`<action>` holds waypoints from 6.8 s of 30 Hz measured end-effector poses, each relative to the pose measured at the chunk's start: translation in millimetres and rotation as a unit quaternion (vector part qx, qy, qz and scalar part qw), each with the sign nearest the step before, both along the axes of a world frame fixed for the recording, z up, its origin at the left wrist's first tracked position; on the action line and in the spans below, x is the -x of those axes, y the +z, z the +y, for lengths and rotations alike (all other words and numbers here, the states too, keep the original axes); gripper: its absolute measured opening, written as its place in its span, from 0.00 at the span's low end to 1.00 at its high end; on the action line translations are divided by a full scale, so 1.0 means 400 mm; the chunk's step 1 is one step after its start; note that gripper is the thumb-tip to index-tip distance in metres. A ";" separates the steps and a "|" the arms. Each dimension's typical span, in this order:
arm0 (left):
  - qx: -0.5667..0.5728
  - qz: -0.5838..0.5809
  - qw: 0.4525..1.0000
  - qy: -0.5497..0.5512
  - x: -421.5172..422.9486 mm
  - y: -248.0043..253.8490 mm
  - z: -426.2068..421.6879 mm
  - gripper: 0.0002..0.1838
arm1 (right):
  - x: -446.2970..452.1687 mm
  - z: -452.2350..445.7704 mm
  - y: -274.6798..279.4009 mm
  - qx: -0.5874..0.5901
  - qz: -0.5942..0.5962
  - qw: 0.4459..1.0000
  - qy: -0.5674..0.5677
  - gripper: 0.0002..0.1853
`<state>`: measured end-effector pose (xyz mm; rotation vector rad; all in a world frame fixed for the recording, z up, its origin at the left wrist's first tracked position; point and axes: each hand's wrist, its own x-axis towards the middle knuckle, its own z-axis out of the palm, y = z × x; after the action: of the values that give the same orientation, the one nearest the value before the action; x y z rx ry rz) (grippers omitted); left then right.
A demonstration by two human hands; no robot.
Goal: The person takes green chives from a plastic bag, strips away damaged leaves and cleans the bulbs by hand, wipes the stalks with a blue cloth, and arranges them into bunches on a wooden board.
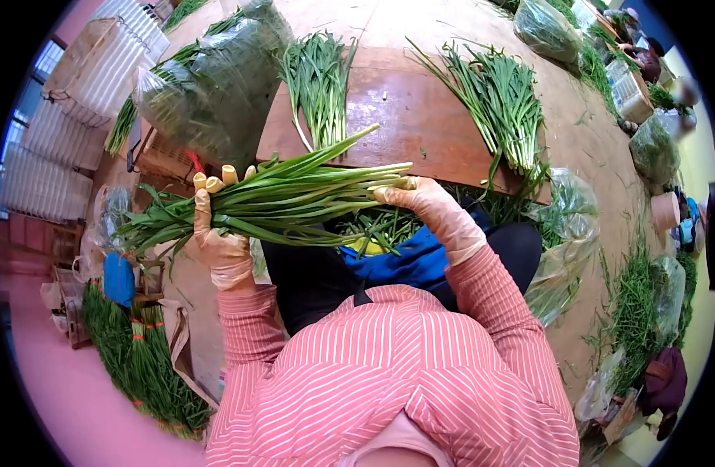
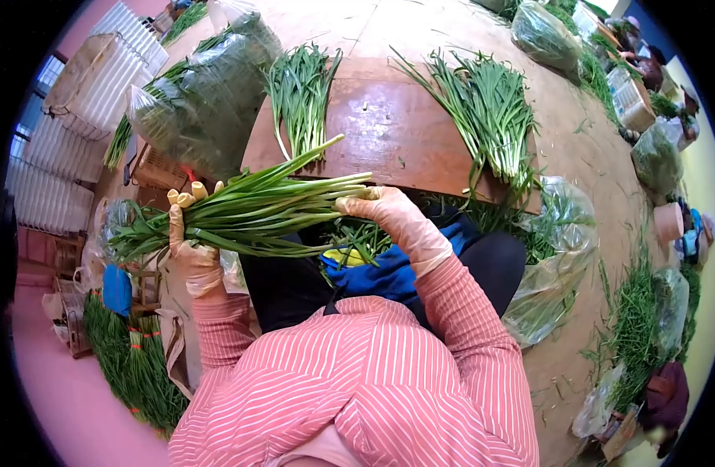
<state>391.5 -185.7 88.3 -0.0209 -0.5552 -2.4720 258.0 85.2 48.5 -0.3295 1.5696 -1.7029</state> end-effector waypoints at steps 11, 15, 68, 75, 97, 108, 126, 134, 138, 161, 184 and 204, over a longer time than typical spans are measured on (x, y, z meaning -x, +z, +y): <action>-0.024 -0.042 0.999 0.009 0.009 -0.009 0.013 0.13 | -0.050 -0.031 0.000 0.087 0.026 0.992 -0.083 0.22; -0.037 -0.058 0.997 -0.021 0.006 -0.004 0.018 0.14 | -0.062 -0.045 -0.011 0.085 0.055 0.987 -0.128 0.20; -0.015 -0.155 0.986 -0.064 0.200 -0.112 -0.020 0.15 | -0.019 -0.050 0.069 -0.180 0.678 0.710 -0.057 0.26; -0.027 -0.149 0.985 -0.081 0.181 -0.083 0.009 0.14 | -0.018 -0.057 -0.014 -0.111 0.675 0.712 -0.157 0.13; 0.106 0.015 0.982 -0.155 0.118 -0.098 -0.024 0.24 | 0.026 0.018 0.049 -0.078 0.290 0.947 0.114 0.26; 0.033 0.054 0.979 -0.195 0.116 -0.083 -0.032 0.16 | 0.023 0.060 0.031 0.104 -0.031 0.978 0.179 0.20; 0.109 -0.113 0.987 0.039 0.135 -0.049 -0.065 0.20 | 0.051 0.241 -0.056 -0.467 0.522 0.714 -0.018 0.11; 0.125 -0.052 0.989 -0.057 0.153 -0.037 -0.013 0.19 | -0.052 -0.009 0.091 -0.221 0.355 0.904 0.088 0.18; 0.111 -0.046 0.988 -0.095 0.146 -0.021 0.005 0.17 | -0.036 -0.013 0.048 -0.120 0.112 0.980 0.112 0.14; 0.083 -0.051 0.995 0.005 0.146 -0.035 -0.103 0.17 | 0.000 0.012 0.059 -0.172 0.603 0.765 -0.145 0.27; 0.080 -0.126 0.984 -0.092 0.183 -0.069 -0.005 0.17 | 0.010 -0.122 0.085 -0.026 0.777 0.625 -0.076 0.18; 0.060 -0.163 0.971 -0.163 0.191 -0.076 0.063 0.17 | 0.008 -0.165 0.105 -0.029 0.690 0.723 -0.017 0.18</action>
<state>315.2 -160.5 57.7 0.2717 -0.9049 -2.7765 254.8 19.2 90.3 -1.8607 2.5721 -1.3378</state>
